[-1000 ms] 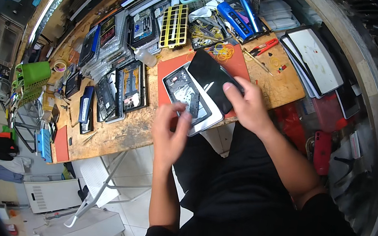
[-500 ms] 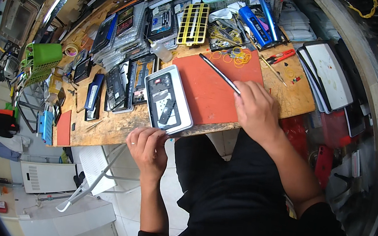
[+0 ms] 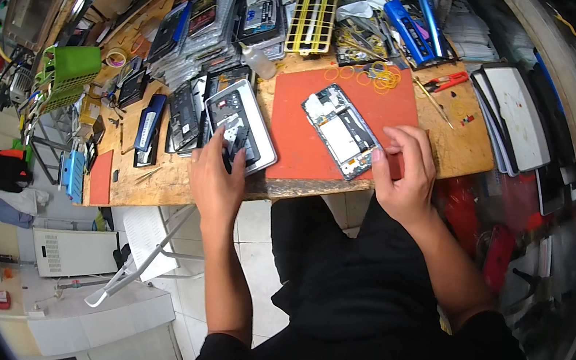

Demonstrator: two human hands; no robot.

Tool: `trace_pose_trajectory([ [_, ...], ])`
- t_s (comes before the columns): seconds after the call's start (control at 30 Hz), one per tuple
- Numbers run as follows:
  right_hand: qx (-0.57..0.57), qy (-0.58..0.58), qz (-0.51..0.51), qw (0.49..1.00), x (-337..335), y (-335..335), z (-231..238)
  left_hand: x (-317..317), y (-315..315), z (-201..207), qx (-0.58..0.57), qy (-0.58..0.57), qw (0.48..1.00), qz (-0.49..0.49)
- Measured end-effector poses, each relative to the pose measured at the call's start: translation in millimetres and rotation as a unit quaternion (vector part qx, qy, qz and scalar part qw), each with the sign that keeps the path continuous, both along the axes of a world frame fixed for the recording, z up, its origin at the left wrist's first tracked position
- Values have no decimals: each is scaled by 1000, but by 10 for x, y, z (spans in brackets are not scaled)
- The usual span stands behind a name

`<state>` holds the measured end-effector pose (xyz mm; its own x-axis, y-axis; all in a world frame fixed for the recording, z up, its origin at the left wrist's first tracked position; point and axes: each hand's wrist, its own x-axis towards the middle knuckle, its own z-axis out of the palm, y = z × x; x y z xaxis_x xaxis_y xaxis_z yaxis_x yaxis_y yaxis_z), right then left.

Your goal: The person writes on white labels attached to the back of several smartphones using a black marker, then places the labeled phones on the workbench. The person also briefly handles a disassembled phone chassis.

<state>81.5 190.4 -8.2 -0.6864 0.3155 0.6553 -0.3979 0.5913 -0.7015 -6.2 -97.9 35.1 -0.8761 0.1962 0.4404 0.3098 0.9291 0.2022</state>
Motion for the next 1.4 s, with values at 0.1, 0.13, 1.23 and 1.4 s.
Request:
trace_pose_trajectory([
  [0.1,-38,9,-28,999,18,26,-46,-175,41,15,-45,-17,999,-16],
  [0.13,-41,5,-21,999,34,31,-51,-214,37,21,17,-46,999,-12],
  [1.23,53,-151,169,973,-162,409,101,495,1091,-296,227,-90,949,-199],
  [1.4,50,-165,174,970,-170,407,84,527,1100,-347,213,-50,952,-212],
])
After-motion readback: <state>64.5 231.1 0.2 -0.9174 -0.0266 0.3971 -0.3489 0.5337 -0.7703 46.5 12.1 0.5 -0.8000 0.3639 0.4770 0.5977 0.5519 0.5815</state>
